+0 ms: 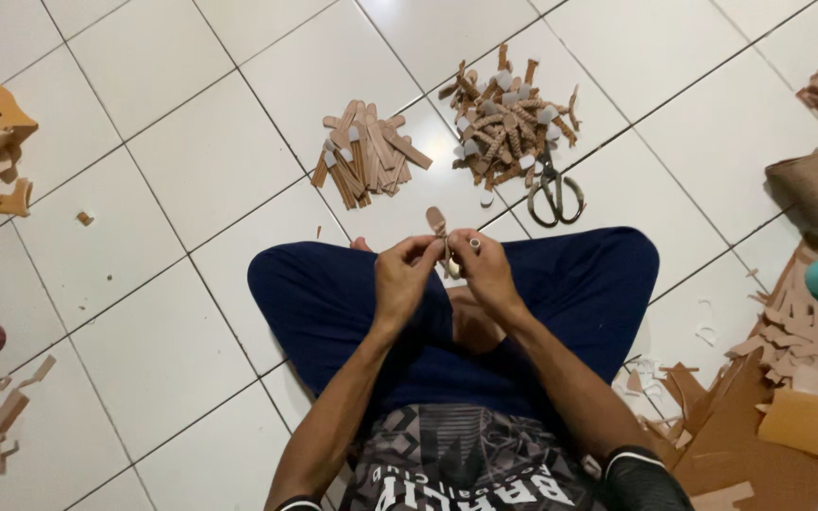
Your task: The person sits on a tiled floor and repeatedly wraps a twisted rope around wooden sticks, securing each with a small white cap. They handle the sticks and rope by hand, placing finished units into a growing pile nearby.
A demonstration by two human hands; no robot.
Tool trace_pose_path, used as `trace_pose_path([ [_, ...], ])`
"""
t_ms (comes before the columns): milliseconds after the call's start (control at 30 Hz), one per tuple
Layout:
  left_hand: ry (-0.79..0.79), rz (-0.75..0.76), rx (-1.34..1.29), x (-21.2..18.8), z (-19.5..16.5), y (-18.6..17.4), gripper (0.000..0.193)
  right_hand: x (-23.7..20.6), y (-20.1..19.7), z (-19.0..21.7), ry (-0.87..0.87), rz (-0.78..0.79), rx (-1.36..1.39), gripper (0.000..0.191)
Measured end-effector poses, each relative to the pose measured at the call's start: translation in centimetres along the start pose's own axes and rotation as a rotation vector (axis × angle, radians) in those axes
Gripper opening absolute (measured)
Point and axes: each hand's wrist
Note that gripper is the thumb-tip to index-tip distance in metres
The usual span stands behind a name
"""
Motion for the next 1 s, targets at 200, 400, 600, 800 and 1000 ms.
trace_pose_path([
  [200, -0.025, 0.147, -0.111, 1.0, -0.6, -1.6, 0.025, 0.0, 0.9, 0.6, -0.174, -0.002, -0.053, 0.024],
  [400, 0.174, 0.13, 0.343, 0.2, -2.0, -2.0, 0.023, 0.5, -0.6, 0.9, -0.166, 0.094, -0.05, 0.027],
  [600, 0.075, 0.008, 0.262, 0.0, -1.7, -0.9, 0.024, 0.9, -0.4, 1.1, -0.078, 0.07, -0.03, 0.03],
  [800, -0.013, 0.036, 0.07, 0.9, -0.8, -1.5, 0.028, 0.1, -0.9, 2.1, -0.335, 0.138, -0.446, 0.027],
  [1000, -0.001, -0.005, 0.152, 0.5, -0.7, -1.3, 0.027, 0.3, -1.4, 1.2, -0.798, 0.119, -0.777, 0.019],
])
Point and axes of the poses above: each hand's wrist, its own x-axis towards the middle knuckle, its own y-axis out of the palm, z = x × y, and after that the axes turned 4 degrees about -y, right-handed
